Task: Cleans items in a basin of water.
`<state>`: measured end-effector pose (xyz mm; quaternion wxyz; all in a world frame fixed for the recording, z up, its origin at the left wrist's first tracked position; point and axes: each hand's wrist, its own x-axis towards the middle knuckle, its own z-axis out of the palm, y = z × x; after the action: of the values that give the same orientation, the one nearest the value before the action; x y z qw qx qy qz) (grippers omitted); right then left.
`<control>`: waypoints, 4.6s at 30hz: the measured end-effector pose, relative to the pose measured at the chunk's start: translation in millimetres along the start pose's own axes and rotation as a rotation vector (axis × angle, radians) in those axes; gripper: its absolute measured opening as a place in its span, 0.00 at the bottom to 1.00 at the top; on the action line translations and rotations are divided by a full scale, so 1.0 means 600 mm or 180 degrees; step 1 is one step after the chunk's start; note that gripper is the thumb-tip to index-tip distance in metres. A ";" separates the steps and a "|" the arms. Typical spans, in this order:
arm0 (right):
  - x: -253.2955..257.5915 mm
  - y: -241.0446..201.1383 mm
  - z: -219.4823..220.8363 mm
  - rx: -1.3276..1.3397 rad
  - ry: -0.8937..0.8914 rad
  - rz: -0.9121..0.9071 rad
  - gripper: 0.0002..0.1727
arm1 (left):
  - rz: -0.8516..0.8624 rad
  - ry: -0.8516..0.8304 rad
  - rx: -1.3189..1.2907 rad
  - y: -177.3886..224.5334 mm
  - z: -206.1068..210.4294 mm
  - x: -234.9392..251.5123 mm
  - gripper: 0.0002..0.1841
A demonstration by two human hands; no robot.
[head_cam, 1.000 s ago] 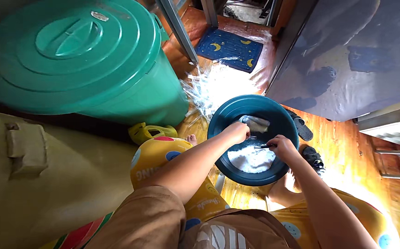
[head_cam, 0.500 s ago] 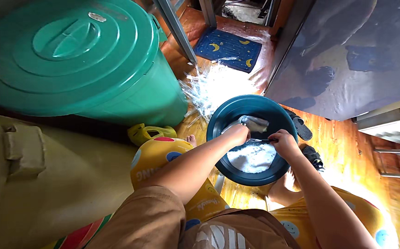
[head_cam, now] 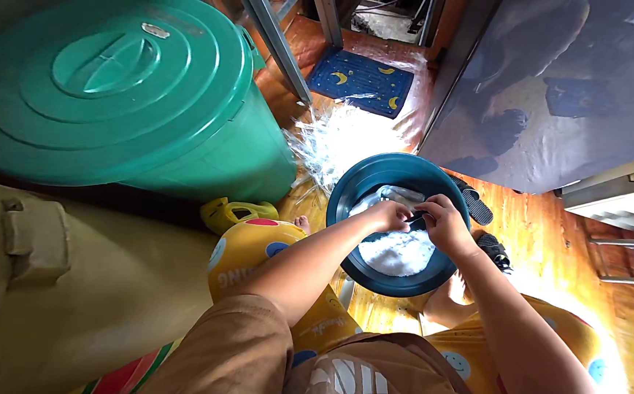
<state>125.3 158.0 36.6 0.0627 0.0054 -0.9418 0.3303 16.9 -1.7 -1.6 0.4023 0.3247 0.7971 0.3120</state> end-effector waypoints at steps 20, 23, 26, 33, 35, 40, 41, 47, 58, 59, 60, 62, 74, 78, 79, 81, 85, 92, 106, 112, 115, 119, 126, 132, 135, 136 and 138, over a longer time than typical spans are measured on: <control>0.001 -0.013 -0.036 0.0062 0.0764 -0.0570 0.13 | 0.0263 0.0517 -0.0190 0.020 -0.006 -0.011 0.12; -0.003 -0.017 -0.048 0.0048 0.0837 -0.0594 0.13 | 0.0278 0.0619 -0.0291 0.014 -0.007 -0.011 0.12; -0.014 -0.013 -0.047 -0.0078 0.0513 -0.0359 0.13 | 0.0286 0.0745 -0.0539 0.015 -0.008 -0.014 0.19; -0.032 0.025 0.019 -0.0822 -0.1829 0.0784 0.18 | 0.0624 0.0955 -0.0277 0.021 -0.015 -0.008 0.31; -0.039 0.035 0.034 -0.0916 -0.2031 0.0815 0.18 | 0.0681 0.0990 -0.0332 0.022 -0.014 -0.009 0.32; -0.031 0.035 0.006 -0.0020 -0.1182 0.0939 0.21 | 0.0890 0.1021 -0.0390 0.026 -0.007 -0.007 0.36; -0.028 0.037 0.002 0.0287 -0.0755 0.0905 0.22 | 0.0882 0.0985 -0.0333 0.032 -0.008 -0.010 0.37; -0.015 0.022 0.001 0.0768 0.0268 0.0681 0.14 | 0.1146 0.0829 -0.0156 0.032 0.005 -0.013 0.35; -0.021 0.007 0.003 0.0313 0.0422 0.0320 0.12 | 0.1131 0.0350 0.0350 0.020 0.011 -0.011 0.18; -0.020 0.006 0.000 0.0307 0.0470 0.0299 0.12 | 0.1148 0.0346 0.0364 0.017 0.010 -0.010 0.18; -0.020 0.006 -0.002 0.0314 0.0497 0.0286 0.13 | 0.1145 0.0353 0.0334 0.017 0.010 -0.009 0.18; -0.019 0.010 -0.002 0.0326 0.0485 0.0281 0.13 | 0.1115 0.0359 0.0219 0.024 0.008 -0.010 0.19; -0.016 -0.002 -0.022 0.0585 0.0892 0.0225 0.10 | 0.1136 0.0319 0.0428 0.018 0.013 -0.004 0.20; -0.015 -0.007 -0.033 0.0592 0.1017 0.0116 0.09 | 0.1090 0.0181 0.0644 0.002 0.016 0.007 0.22; -0.015 -0.008 -0.036 0.0589 0.1046 0.0086 0.09 | 0.1083 0.0124 0.0722 0.000 0.016 0.009 0.22; -0.015 -0.009 -0.041 0.0592 0.1103 0.0035 0.09 | 0.1047 -0.0004 0.0880 0.000 0.014 0.009 0.23; -0.015 -0.014 -0.053 0.0715 0.1160 0.0012 0.08 | 0.0992 -0.0220 0.1131 -0.004 0.014 0.009 0.20; -0.014 -0.003 -0.050 0.0520 0.0823 0.0023 0.09 | 0.0872 0.0221 0.0250 0.021 0.004 0.002 0.31; -0.003 -0.015 -0.030 0.0460 0.0762 0.0299 0.09 | 0.1561 0.0887 0.0653 0.030 0.011 -0.006 0.16; -0.002 -0.015 -0.055 0.0472 0.1020 0.0348 0.09 | 0.1167 0.0430 0.0775 0.002 0.020 0.007 0.20; -0.002 -0.017 -0.076 0.0508 0.1158 0.0339 0.09 | 0.0973 0.0032 0.1079 -0.014 0.023 0.007 0.23; -0.005 -0.022 -0.085 0.0596 0.1096 0.0378 0.09 | 0.0863 -0.0168 0.1088 -0.012 0.017 0.004 0.22; -0.004 -0.014 -0.060 0.0731 0.0719 0.0450 0.08 | 0.1055 0.0745 -0.0624 0.061 -0.005 -0.024 0.13; -0.003 -0.018 -0.047 0.0799 0.0669 0.0410 0.07 | 0.0974 0.0852 -0.0471 0.056 -0.003 -0.021 0.13; -0.002 -0.017 -0.045 0.0762 0.0720 0.0310 0.08 | 0.0982 0.0805 -0.0430 0.053 -0.003 -0.018 0.15; -0.003 -0.015 -0.044 0.0735 0.0746 0.0275 0.08 | 0.0933 0.0723 -0.0422 0.054 -0.005 -0.018 0.14; -0.005 -0.012 -0.042 0.0687 0.0773 0.0221 0.08 | 0.0816 0.0521 -0.0345 0.052 -0.011 -0.017 0.12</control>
<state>131.6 167.6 60.1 0.1637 -0.0604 -0.8859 0.4298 24.5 7.6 29.7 0.3099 0.3751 0.7612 0.4288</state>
